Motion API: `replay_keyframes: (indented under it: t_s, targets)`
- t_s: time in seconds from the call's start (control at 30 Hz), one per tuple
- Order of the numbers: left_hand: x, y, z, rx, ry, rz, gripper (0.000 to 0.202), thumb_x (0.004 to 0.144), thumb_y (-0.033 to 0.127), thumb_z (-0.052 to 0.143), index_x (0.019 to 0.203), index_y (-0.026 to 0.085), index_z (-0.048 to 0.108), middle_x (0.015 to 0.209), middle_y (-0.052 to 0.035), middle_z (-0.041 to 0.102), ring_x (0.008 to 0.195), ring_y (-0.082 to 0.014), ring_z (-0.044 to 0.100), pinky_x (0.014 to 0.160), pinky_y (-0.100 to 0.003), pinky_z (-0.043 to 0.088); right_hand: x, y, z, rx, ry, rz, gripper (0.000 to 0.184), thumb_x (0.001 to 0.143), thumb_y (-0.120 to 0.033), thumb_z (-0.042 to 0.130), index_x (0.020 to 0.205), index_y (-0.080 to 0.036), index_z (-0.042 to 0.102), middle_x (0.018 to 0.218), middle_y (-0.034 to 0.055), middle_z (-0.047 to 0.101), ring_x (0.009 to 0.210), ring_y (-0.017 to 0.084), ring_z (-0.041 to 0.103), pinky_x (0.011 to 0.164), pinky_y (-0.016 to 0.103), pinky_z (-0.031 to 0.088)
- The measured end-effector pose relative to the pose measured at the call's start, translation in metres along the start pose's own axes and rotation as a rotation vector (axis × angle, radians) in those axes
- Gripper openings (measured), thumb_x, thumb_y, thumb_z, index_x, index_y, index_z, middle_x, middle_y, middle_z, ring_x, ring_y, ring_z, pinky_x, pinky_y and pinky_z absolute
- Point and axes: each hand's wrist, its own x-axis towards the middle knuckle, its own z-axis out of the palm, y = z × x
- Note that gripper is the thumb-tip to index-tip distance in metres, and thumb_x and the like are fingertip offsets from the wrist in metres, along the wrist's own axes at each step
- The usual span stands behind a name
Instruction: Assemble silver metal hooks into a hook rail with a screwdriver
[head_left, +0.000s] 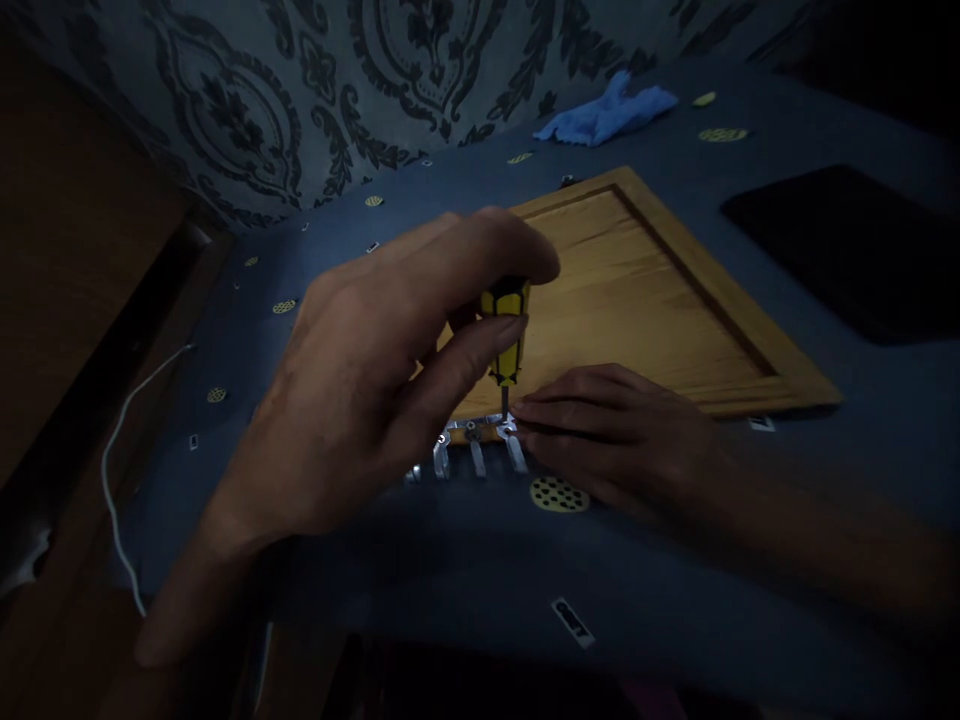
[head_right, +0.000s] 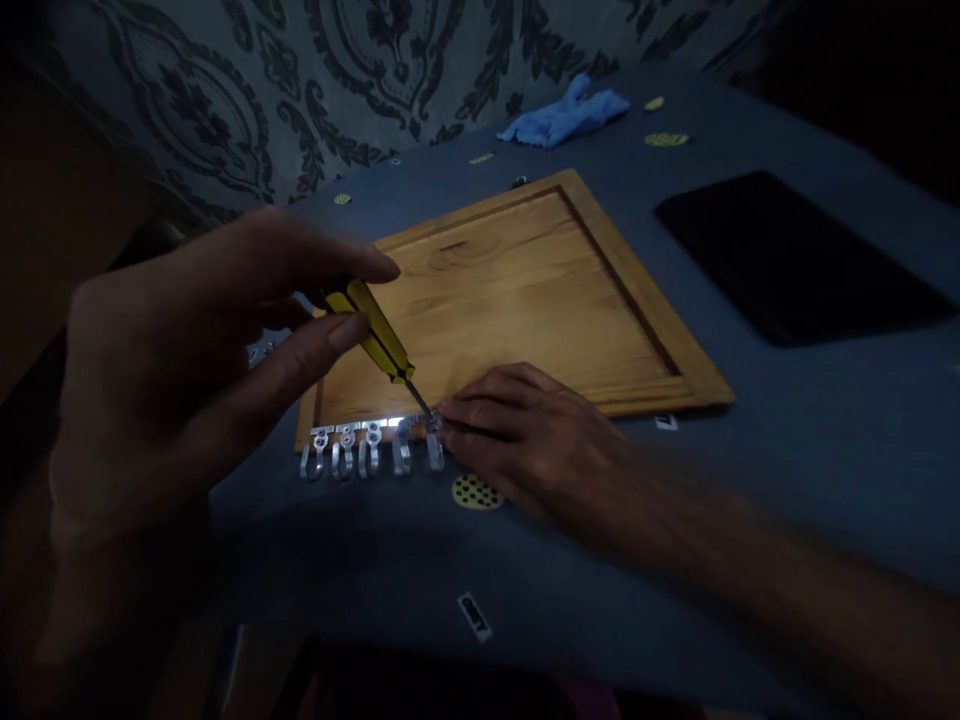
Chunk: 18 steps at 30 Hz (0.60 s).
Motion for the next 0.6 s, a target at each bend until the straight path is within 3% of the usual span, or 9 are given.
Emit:
replay_keyframes:
  t_s: [0.13, 0.27, 0.33, 0.47, 0.53, 0.6]
  targets:
    - [0.000, -0.001, 0.001, 0.056, 0.053, -0.043, 0.016, 0.094, 0.045, 0.072, 0.094, 0.030, 0.067, 0.089, 0.0028, 0.072, 0.074, -0.0183, 0.066, 0.061, -0.035, 0.052, 0.000, -0.001, -0.001, -0.003, 0.003, 0.006, 0.025, 0.100, -0.014, 0.057, 0.120, -0.025, 0.068, 0.118, 0.0043, 0.078, 0.113, 0.022, 0.071, 0.096, 0.045, 0.060]
    - [0.000, -0.002, 0.004, 0.146, 0.097, 0.057, 0.030, 0.088, 0.052, 0.077, 0.079, 0.027, 0.063, 0.063, 0.0055, 0.057, 0.051, -0.0120, 0.051, 0.050, -0.032, 0.042, 0.000, -0.002, 0.000, 0.001, 0.000, 0.031, 0.028, 0.099, -0.014, 0.057, 0.120, -0.029, 0.069, 0.115, 0.0023, 0.079, 0.111, 0.022, 0.072, 0.097, 0.045, 0.059]
    - [0.000, 0.000, 0.004, 0.129, 0.068, 0.033, 0.023, 0.090, 0.048, 0.076, 0.084, 0.028, 0.067, 0.070, 0.0048, 0.063, 0.057, -0.0140, 0.058, 0.055, -0.033, 0.048, 0.000, -0.001, 0.000, 0.001, 0.007, 0.024, 0.028, 0.098, -0.013, 0.059, 0.120, -0.028, 0.070, 0.115, 0.0027, 0.079, 0.111, 0.022, 0.072, 0.095, 0.045, 0.060]
    - [-0.001, 0.007, 0.001, 0.050, -0.013, -0.073, 0.015, 0.101, 0.039, 0.063, 0.112, 0.031, 0.069, 0.110, 0.0014, 0.075, 0.094, -0.0202, 0.071, 0.076, -0.035, 0.058, 0.000, 0.000, 0.000, -0.005, 0.000, 0.003, 0.028, 0.097, -0.014, 0.061, 0.122, -0.026, 0.069, 0.118, 0.0038, 0.078, 0.109, 0.022, 0.072, 0.093, 0.044, 0.060]
    - [-0.002, 0.008, 0.000, 0.041, -0.005, -0.066, 0.013, 0.101, 0.038, 0.064, 0.109, 0.030, 0.069, 0.107, 0.0018, 0.075, 0.090, -0.0188, 0.071, 0.073, -0.033, 0.058, 0.000, 0.001, 0.000, -0.003, 0.000, 0.009, 0.027, 0.097, -0.014, 0.062, 0.121, -0.026, 0.068, 0.119, 0.0039, 0.078, 0.110, 0.022, 0.071, 0.094, 0.043, 0.060]
    - [-0.002, 0.007, 0.000, 0.073, 0.019, -0.060, 0.013, 0.097, 0.042, 0.070, 0.097, 0.029, 0.069, 0.089, 0.0034, 0.072, 0.072, -0.0158, 0.066, 0.063, -0.032, 0.055, 0.000, 0.001, 0.000, -0.006, -0.002, 0.002, 0.024, 0.098, -0.014, 0.061, 0.118, -0.025, 0.068, 0.119, 0.0036, 0.078, 0.111, 0.022, 0.071, 0.095, 0.043, 0.059]
